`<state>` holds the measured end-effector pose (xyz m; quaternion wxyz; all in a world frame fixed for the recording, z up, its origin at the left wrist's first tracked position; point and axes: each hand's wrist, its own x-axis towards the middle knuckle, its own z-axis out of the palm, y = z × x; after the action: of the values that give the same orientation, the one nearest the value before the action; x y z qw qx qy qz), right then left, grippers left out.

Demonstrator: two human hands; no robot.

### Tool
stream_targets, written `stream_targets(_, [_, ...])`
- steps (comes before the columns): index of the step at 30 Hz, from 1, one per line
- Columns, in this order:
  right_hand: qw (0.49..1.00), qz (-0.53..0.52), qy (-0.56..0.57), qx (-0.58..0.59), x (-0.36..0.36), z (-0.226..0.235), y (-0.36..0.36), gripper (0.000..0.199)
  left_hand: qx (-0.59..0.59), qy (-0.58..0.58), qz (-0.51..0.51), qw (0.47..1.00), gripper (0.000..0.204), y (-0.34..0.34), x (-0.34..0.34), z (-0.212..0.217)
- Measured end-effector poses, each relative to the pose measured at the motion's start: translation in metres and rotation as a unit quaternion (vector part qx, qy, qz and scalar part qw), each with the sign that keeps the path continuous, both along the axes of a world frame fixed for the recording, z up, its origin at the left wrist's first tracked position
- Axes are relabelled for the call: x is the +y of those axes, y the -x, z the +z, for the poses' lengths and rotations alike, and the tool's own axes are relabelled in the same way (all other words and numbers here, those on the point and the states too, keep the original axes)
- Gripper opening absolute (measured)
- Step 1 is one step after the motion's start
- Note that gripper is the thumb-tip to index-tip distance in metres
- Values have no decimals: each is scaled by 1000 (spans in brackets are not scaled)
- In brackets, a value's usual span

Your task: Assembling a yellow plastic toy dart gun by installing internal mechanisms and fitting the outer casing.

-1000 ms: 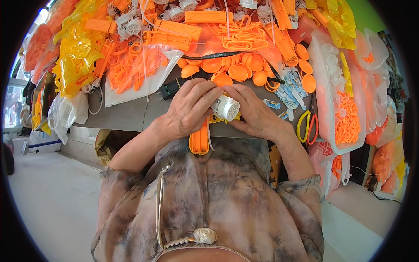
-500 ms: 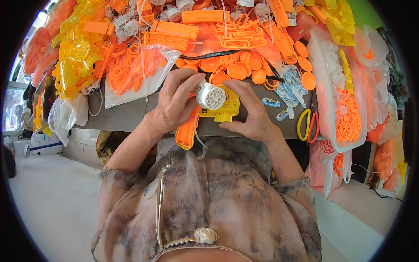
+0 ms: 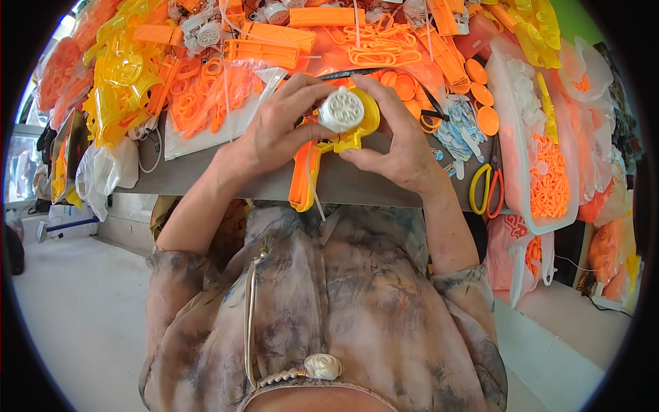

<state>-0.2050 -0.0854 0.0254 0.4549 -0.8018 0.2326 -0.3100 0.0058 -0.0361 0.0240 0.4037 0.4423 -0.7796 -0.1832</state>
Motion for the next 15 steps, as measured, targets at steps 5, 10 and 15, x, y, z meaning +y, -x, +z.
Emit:
stream_targets(5, [999,-2,-37,-27,-1,-5,-3,79,18,-52,-4,998,47,-10,-2,-2])
stream_targets(10, [995,13,-76,-56,-4,-7,-6,78,-31,-1,8,999,46,-11,-2,1])
stream_targets(15, [982,20,-152,-111,-4,-9,-9,78,-40,-4,22,999,48,-10,-2,2])
